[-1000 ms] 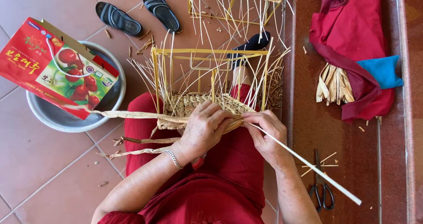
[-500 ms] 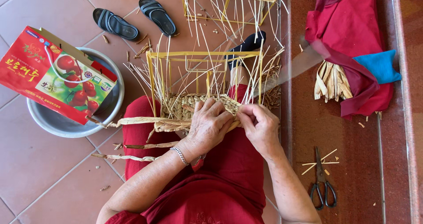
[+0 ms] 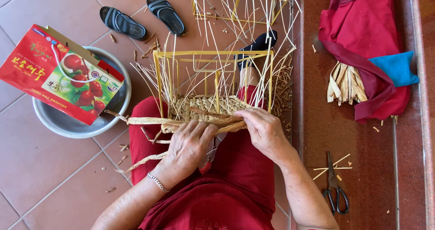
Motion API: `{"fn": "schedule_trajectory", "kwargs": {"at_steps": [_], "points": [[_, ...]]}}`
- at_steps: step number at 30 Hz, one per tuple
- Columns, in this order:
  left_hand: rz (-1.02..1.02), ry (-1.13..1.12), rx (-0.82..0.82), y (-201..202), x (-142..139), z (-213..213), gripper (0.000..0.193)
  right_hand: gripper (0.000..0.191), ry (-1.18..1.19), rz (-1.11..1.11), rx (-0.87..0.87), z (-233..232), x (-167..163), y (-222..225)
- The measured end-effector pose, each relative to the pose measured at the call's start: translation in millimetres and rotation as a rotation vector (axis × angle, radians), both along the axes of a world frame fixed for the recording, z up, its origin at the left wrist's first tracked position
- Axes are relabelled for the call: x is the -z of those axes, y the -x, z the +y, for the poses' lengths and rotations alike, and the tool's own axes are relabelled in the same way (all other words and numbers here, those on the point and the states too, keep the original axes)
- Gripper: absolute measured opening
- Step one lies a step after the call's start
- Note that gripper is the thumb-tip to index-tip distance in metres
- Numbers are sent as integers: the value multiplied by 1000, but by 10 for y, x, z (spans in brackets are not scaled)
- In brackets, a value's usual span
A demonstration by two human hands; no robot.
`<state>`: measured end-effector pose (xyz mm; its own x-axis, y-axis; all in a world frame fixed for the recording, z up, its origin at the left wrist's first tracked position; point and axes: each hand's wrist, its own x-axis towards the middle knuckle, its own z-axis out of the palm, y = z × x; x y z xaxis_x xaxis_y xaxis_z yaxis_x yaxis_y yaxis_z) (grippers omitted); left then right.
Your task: The person sits on the floor and weaves a basket by hand, threading dried plant strips through a rectangular frame. They repeatedly pull and tuck the strips to build up the basket's base and sides.
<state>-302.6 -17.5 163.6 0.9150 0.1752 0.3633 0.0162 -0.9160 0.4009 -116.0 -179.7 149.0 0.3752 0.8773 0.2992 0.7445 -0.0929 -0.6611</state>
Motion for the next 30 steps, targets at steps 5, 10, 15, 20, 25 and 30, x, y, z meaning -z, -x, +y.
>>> {"fn": "schedule_trajectory", "kwargs": {"at_steps": [5,10,15,20,25,30], "points": [[4,52,-76,-112,-97,101,23,28,-23,-29,-59,12,-186,24],[-194,-266,-263,-31,-309,86,41,13,73,22,65,120,-89,36],[-197,-123,116,-87,-203,-82,45,11,46,120,92,81,-90,-15],[234,11,-97,-623,166,-48,29,12,93,252,94,56,-105,-39],[211,48,-253,-888,287,39,17,12,96,234,106,62,-53,-39],[60,1009,-190,-529,206,194,33,12,81,164,143,120,-45,-8]]}}
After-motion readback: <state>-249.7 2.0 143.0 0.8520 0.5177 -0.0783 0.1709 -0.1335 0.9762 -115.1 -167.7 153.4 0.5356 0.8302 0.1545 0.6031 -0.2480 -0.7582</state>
